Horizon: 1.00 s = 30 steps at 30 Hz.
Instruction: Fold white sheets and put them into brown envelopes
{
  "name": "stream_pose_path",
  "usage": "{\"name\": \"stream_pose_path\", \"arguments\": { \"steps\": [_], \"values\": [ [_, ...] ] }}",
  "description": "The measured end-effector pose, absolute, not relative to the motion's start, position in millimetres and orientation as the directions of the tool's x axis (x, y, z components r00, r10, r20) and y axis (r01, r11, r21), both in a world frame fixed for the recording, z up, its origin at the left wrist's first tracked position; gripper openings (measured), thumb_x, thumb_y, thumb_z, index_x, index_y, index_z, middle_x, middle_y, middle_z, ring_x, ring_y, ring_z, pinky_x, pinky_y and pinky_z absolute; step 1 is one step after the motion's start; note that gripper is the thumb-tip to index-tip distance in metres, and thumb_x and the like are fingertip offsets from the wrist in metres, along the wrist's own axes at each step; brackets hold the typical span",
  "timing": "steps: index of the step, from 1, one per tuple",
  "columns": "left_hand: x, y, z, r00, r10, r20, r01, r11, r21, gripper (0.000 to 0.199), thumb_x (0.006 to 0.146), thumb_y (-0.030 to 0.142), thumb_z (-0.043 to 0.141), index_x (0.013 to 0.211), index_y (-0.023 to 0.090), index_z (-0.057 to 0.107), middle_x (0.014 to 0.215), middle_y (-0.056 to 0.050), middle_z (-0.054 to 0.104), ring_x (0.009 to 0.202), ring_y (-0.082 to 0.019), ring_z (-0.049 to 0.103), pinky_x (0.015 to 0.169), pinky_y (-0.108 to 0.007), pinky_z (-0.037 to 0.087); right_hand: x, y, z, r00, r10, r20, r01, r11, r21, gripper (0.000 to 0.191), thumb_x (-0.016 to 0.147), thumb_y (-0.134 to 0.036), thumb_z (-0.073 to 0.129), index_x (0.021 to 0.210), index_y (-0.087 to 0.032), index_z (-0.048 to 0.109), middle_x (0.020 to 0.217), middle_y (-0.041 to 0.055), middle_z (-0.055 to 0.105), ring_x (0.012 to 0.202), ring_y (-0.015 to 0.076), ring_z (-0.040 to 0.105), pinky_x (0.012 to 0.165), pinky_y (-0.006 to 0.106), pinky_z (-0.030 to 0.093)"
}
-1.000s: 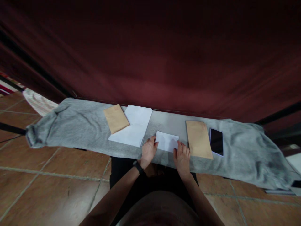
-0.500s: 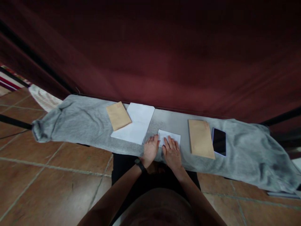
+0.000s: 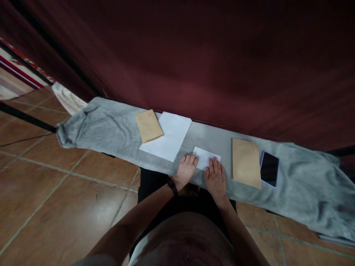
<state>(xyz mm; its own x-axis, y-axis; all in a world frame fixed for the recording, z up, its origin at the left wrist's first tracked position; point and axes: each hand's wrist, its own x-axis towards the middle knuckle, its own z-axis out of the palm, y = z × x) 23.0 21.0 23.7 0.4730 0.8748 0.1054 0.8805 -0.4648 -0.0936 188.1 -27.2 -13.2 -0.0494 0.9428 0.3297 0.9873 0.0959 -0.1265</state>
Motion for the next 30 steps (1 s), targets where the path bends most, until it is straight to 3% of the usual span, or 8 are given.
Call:
{"name": "stream_pose_path", "arguments": {
  "steps": [5,9,14,18,30],
  "values": [
    [23.8,23.7,22.1,0.597,0.798,0.084,0.802,-0.589,-0.101,0.046,0.096,0.009,0.041,0.141,0.014,0.050,0.150,-0.015,0.051,0.140,-0.024,0.048,0.116,-0.041,0.039,189.6,-29.9,-12.5,-0.034,0.945,0.327,0.989,0.078,-0.124,0.052,0.106,-0.028,0.030,0.152,-0.008,0.042,0.158,0.0200,0.041,0.145,0.0288,0.041,0.116,0.051,0.034],
    [28.5,25.6,20.5,0.709,0.704,0.041,0.705,-0.709,-0.020,0.051,0.098,0.012,0.037,0.149,0.013,0.041,0.160,-0.014,0.040,0.149,-0.021,0.036,0.123,-0.040,0.028,188.1,-29.9,-11.4,-0.028,0.943,0.331,0.988,0.076,-0.132,0.053,0.105,-0.027,0.032,0.154,-0.008,0.039,0.159,0.0198,0.039,0.145,0.0294,0.040,0.117,0.052,0.033],
    [40.2,26.1,13.5,0.710,0.697,0.103,0.687,-0.717,0.116,0.053,0.103,0.029,0.035,0.154,0.012,0.036,0.164,-0.014,0.031,0.154,-0.024,0.025,0.127,-0.045,0.016,188.6,-29.7,-12.0,-0.052,0.947,0.318,0.985,0.100,-0.139,0.054,0.103,-0.023,0.033,0.155,-0.008,0.037,0.159,0.0202,0.038,0.147,0.0309,0.038,0.118,0.053,0.031],
    [42.3,28.1,7.9,0.702,0.700,0.128,0.681,-0.713,0.166,0.054,0.104,0.032,0.035,0.155,0.014,0.035,0.165,-0.013,0.029,0.155,-0.023,0.021,0.127,-0.046,0.013,189.4,-29.8,-14.1,-0.042,0.948,0.317,0.985,0.092,-0.144,0.054,0.103,-0.023,0.033,0.155,-0.007,0.036,0.158,0.0210,0.040,0.147,0.0310,0.038,0.118,0.053,0.031],
    [34.0,39.1,1.3,0.578,0.812,0.084,0.795,-0.584,0.164,0.071,0.104,0.053,0.035,0.157,0.006,0.028,0.166,-0.019,0.023,0.156,-0.028,0.016,0.126,-0.047,0.014,196.7,-33.3,-21.0,0.028,0.931,0.363,0.985,0.036,-0.169,0.058,0.106,-0.031,0.029,0.157,-0.003,0.031,0.158,0.0233,0.040,0.145,0.0323,0.040,0.117,0.052,0.035]
  ]
}}
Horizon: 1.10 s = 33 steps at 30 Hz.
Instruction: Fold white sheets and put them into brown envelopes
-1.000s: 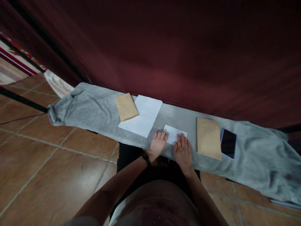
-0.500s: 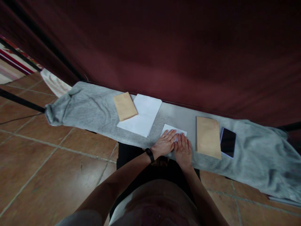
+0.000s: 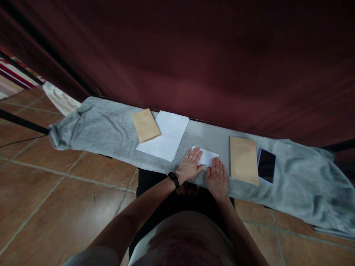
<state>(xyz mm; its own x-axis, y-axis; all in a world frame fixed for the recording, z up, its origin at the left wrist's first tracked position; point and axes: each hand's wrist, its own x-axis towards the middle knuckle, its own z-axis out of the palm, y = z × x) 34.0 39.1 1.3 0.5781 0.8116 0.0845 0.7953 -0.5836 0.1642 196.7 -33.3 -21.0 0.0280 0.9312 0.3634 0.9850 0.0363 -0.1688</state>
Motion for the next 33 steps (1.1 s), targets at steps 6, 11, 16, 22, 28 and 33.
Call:
{"name": "stream_pose_path", "arguments": {
  "steps": [6,11,16,22,28,33],
  "values": [
    [28.0,44.1,1.7,0.503,0.861,0.080,0.847,-0.509,0.155,0.068,0.105,0.049,0.030,0.156,0.004,0.029,0.165,-0.019,0.025,0.155,-0.027,0.018,0.126,-0.047,0.016,201.5,-37.7,-21.2,0.057,0.924,0.377,0.984,0.011,-0.178,0.058,0.105,-0.029,0.032,0.156,0.000,0.031,0.156,0.0269,0.040,0.144,0.0347,0.041,0.114,0.054,0.039],
    [26.8,45.3,1.6,0.495,0.865,0.088,0.852,-0.502,0.148,0.066,0.104,0.045,0.031,0.157,0.006,0.028,0.164,-0.018,0.028,0.156,-0.026,0.018,0.126,-0.048,0.017,188.9,-23.9,-17.2,0.049,0.925,0.376,0.971,0.043,-0.233,0.056,0.105,-0.026,0.031,0.156,-0.004,0.031,0.156,0.0273,0.040,0.145,0.0362,0.040,0.113,0.061,0.038],
    [25.3,46.0,2.0,0.510,0.858,0.062,0.850,-0.513,0.120,0.059,0.102,0.030,0.030,0.157,0.008,0.029,0.165,-0.015,0.029,0.155,-0.024,0.021,0.126,-0.046,0.017,158.6,8.9,-13.9,-0.059,0.959,0.279,0.946,0.143,-0.292,0.055,0.107,-0.030,0.025,0.151,-0.002,0.040,0.156,0.0224,0.042,0.148,0.0280,0.037,0.119,0.049,0.033],
    [25.5,46.4,2.8,0.502,0.864,0.043,0.858,-0.503,0.103,0.059,0.099,0.021,0.029,0.157,0.009,0.030,0.165,-0.014,0.030,0.155,-0.023,0.021,0.127,-0.045,0.017,151.9,18.4,-18.7,-0.067,0.952,0.299,0.945,0.156,-0.286,0.056,0.107,-0.036,0.030,0.152,-0.006,0.041,0.157,0.0203,0.042,0.148,0.0281,0.037,0.121,0.050,0.028],
    [26.8,46.9,2.0,0.481,0.873,0.082,0.863,-0.487,0.130,0.059,0.102,0.030,0.029,0.157,0.008,0.030,0.164,-0.015,0.030,0.155,-0.024,0.021,0.126,-0.047,0.019,170.1,11.4,-21.4,-0.034,0.947,0.318,0.964,0.115,-0.238,0.058,0.106,-0.034,0.030,0.151,0.001,0.040,0.157,0.0236,0.040,0.147,0.0300,0.037,0.120,0.050,0.029],
    [27.1,48.1,-1.2,0.439,0.893,0.097,0.881,-0.449,0.149,0.059,0.104,0.034,0.028,0.157,0.008,0.029,0.164,-0.015,0.031,0.155,-0.023,0.021,0.127,-0.046,0.019,182.1,6.1,-25.7,0.010,0.939,0.343,0.976,0.065,-0.208,0.060,0.106,-0.036,0.031,0.152,0.002,0.037,0.158,0.0257,0.037,0.147,0.0317,0.036,0.119,0.052,0.029]
  ]
}}
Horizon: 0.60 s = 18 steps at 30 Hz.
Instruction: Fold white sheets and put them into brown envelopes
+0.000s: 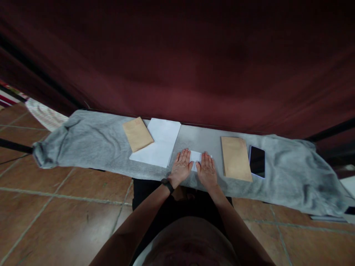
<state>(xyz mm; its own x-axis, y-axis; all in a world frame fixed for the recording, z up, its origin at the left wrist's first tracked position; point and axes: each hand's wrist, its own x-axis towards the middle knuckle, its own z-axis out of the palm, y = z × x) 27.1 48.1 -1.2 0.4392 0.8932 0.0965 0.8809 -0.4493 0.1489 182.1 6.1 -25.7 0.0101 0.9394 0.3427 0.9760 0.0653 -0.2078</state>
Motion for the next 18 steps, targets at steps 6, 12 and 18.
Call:
{"name": "stream_pose_path", "arguments": {
  "steps": [6,12,18],
  "values": [
    [25.9,46.7,-2.6,0.377,0.920,0.111,0.910,-0.390,0.143,0.060,0.103,0.033,0.030,0.157,0.006,0.029,0.163,-0.016,0.032,0.154,-0.025,0.023,0.126,-0.045,0.020,196.5,-4.3,-26.6,0.060,0.925,0.375,0.983,0.009,-0.181,0.060,0.107,-0.036,0.031,0.153,0.001,0.036,0.158,0.0259,0.038,0.146,0.0325,0.038,0.117,0.051,0.033],
    [25.4,42.1,2.2,0.292,0.949,0.123,0.941,-0.308,0.139,0.060,0.103,0.031,0.030,0.156,0.002,0.029,0.163,-0.019,0.030,0.154,-0.027,0.025,0.125,-0.046,0.024,204.0,-12.2,-26.0,0.077,0.927,0.367,0.987,-0.020,-0.157,0.059,0.107,-0.035,0.032,0.152,0.002,0.037,0.157,0.0267,0.038,0.145,0.0329,0.040,0.117,0.050,0.034],
    [28.9,20.4,6.0,0.494,0.852,0.172,0.844,-0.518,0.139,0.055,0.104,0.031,0.034,0.156,0.011,0.033,0.165,-0.012,0.029,0.154,-0.024,0.023,0.126,-0.045,0.023,203.6,-13.1,-27.1,0.089,0.916,0.390,0.984,-0.022,-0.175,0.058,0.106,-0.033,0.033,0.154,-0.001,0.034,0.157,0.0256,0.040,0.144,0.0330,0.041,0.116,0.052,0.036]
  ]
}}
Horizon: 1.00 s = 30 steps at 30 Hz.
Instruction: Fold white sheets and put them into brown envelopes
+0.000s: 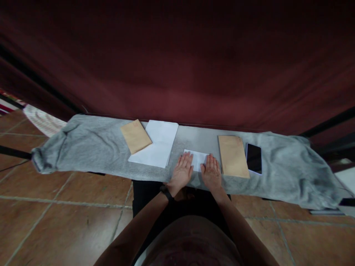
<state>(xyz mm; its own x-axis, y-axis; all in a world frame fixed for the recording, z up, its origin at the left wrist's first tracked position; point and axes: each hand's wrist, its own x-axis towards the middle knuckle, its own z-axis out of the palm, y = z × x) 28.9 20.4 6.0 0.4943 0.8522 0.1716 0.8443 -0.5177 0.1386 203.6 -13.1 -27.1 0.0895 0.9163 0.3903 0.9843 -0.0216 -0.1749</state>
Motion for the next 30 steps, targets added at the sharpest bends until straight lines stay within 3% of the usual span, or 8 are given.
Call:
{"name": "stream_pose_path", "arguments": {
  "steps": [3,8,13,17,21,26,30],
  "values": [
    [28.4,11.3,2.3,0.582,0.796,0.167,0.784,-0.603,0.144,0.054,0.104,0.035,0.037,0.154,0.015,0.037,0.163,-0.010,0.035,0.153,-0.023,0.026,0.126,-0.047,0.023,203.2,-13.4,-26.6,0.093,0.920,0.382,0.985,-0.028,-0.171,0.058,0.105,-0.032,0.033,0.154,0.000,0.035,0.157,0.0258,0.040,0.144,0.0334,0.041,0.116,0.052,0.035],
    [14.7,20.2,-2.7,0.558,0.813,0.166,0.797,-0.581,0.163,0.056,0.102,0.036,0.043,0.151,0.007,0.040,0.159,-0.018,0.040,0.150,-0.027,0.034,0.123,-0.045,0.032,205.4,-16.9,-26.8,0.110,0.920,0.377,0.983,-0.045,-0.178,0.058,0.105,-0.033,0.034,0.153,0.000,0.036,0.156,0.0256,0.041,0.142,0.0341,0.043,0.116,0.051,0.037],
    [-5.2,36.3,-5.3,0.675,0.730,0.110,0.698,-0.680,0.225,0.051,0.095,0.017,0.041,0.146,0.015,0.047,0.152,-0.016,0.050,0.145,-0.027,0.043,0.118,-0.047,0.041,212.7,-22.8,-27.4,0.112,0.916,0.385,0.973,-0.023,-0.229,0.057,0.104,-0.031,0.037,0.154,-0.003,0.036,0.157,0.0227,0.041,0.144,0.0326,0.042,0.115,0.050,0.039],
    [-15.6,40.8,-6.0,0.736,0.671,0.086,0.643,-0.734,0.218,0.066,0.083,-0.001,0.034,0.142,0.022,0.053,0.149,-0.011,0.055,0.143,-0.024,0.046,0.116,-0.047,0.044,219.2,-27.3,-24.6,-0.005,0.925,0.379,0.957,0.115,-0.268,0.054,0.103,-0.029,0.039,0.152,-0.007,0.040,0.156,0.0180,0.045,0.145,0.0283,0.041,0.117,0.048,0.038],
    [-16.8,42.7,3.7,0.742,0.665,0.083,0.636,-0.738,0.227,0.069,0.080,-0.002,0.033,0.138,0.028,0.056,0.146,-0.006,0.058,0.140,-0.021,0.050,0.114,-0.047,0.047,222.6,-31.5,-20.8,-0.134,0.926,0.352,0.924,0.245,-0.292,0.052,0.102,-0.031,0.044,0.150,-0.011,0.045,0.152,0.0157,0.051,0.143,0.0263,0.044,0.120,0.048,0.036],
    [-12.0,47.8,26.2,0.698,0.704,0.127,0.652,-0.699,0.293,0.050,0.086,0.002,0.038,0.124,0.023,0.063,0.130,-0.009,0.068,0.124,-0.023,0.063,0.106,-0.043,0.050,223.7,-31.0,-19.9,-0.120,0.921,0.371,0.894,0.263,-0.363,0.052,0.100,-0.032,0.049,0.147,-0.012,0.048,0.149,0.0160,0.054,0.140,0.0268,0.048,0.118,0.049,0.039],
    [-11.9,54.3,44.2,0.604,0.769,0.210,0.648,-0.627,0.433,0.023,0.097,0.017,0.045,0.104,0.021,0.067,0.105,-0.008,0.074,0.103,-0.024,0.068,0.098,-0.041,0.050,229.2,-25.1,-12.2,-0.039,0.917,0.398,0.833,0.249,-0.493,0.042,0.097,-0.028,0.050,0.137,-0.018,0.060,0.142,0.0125,0.061,0.136,0.0264,0.052,0.114,0.049,0.043]
  ]
}}
